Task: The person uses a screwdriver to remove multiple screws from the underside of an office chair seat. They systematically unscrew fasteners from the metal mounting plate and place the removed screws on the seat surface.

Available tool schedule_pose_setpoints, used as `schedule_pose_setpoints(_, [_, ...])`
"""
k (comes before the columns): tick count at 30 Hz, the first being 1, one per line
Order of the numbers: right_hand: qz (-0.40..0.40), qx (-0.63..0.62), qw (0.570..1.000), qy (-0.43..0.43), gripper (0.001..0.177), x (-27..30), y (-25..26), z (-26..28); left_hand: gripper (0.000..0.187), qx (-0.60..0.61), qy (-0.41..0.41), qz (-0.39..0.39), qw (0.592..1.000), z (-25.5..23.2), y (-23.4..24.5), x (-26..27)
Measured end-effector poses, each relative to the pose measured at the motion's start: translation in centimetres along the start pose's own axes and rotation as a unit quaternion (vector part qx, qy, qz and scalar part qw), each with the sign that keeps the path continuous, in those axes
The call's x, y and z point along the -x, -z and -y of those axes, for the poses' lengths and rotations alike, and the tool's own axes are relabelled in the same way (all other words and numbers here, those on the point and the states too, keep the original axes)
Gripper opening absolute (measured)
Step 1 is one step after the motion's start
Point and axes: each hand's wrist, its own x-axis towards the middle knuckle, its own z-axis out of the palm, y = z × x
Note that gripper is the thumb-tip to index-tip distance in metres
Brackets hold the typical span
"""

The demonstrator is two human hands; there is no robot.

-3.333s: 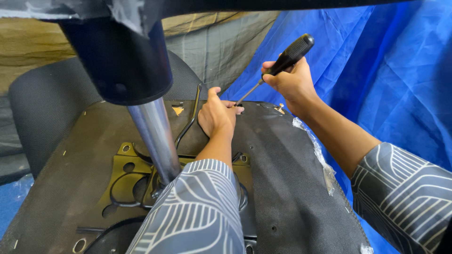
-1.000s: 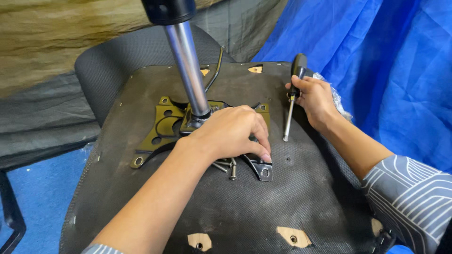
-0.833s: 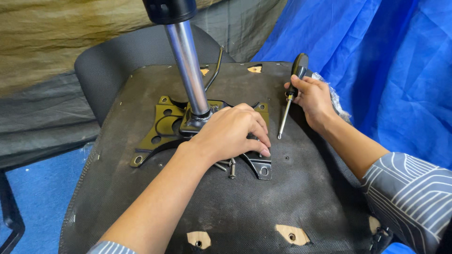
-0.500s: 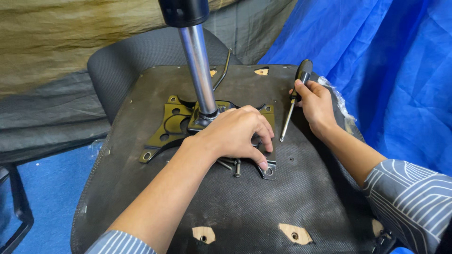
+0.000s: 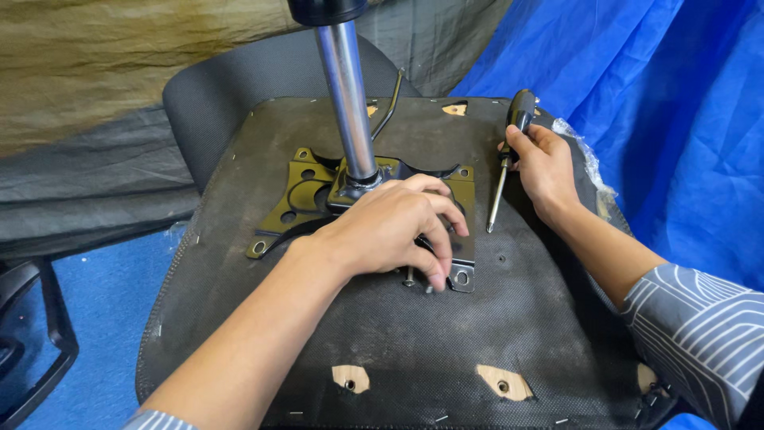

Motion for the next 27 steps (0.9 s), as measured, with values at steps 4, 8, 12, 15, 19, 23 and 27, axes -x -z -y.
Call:
schedule_pose_setpoints(4, [0.003, -0.005, 1.0, 0.004, 0.027, -0.1, 0.1, -0.1, 0.025, -0.031, 0.001, 0.025, 0.999, -0.1, 0.6, -0.1])
schedule_pose_setpoints(8, [0.009, -0.026, 1.0, 0.01, 0.027, -0.5, 0.3, -0.9, 0.025, -0.01, 0.051, 0.028, 0.998, -0.2, 1.1, -1.1])
schedule_pose_setpoints(12, [0.017, -0.055, 0.998, 0.008, 0.025, -0.8, 0.3, -1.1, 0.028, -0.027, 0.195, 0.015, 0.98, -0.1, 1.1, -2.8])
schedule_pose_setpoints(15, [0.044, -0.134, 0.988, -0.055, 0.018, -1.3, 0.9, -0.3, 0.042, -0.06, 0.138, -0.07, 0.986, 1.1, 0.3, -5.1])
schedule_pose_setpoints(19, [0.059, -0.161, 0.98, -0.099, 0.011, -2.8, 3.2, 1.1, 0.094, -0.064, 0.205, -0.094, 0.972, 3.6, -1.9, -9.6])
schedule_pose_setpoints(23, [-0.014, -0.152, 0.988, -0.022, 0.014, -6.5, 5.1, 2.8, 0.107, -0.047, 0.297, -0.044, 0.953, 6.8, -3.4, -15.4])
schedule_pose_setpoints(27, [-0.067, -0.121, 0.989, 0.058, 0.031, -9.8, 7.7, 2.4, 0.085, -0.024, 0.327, -0.025, 0.944, 9.9, -4.5, -20.4])
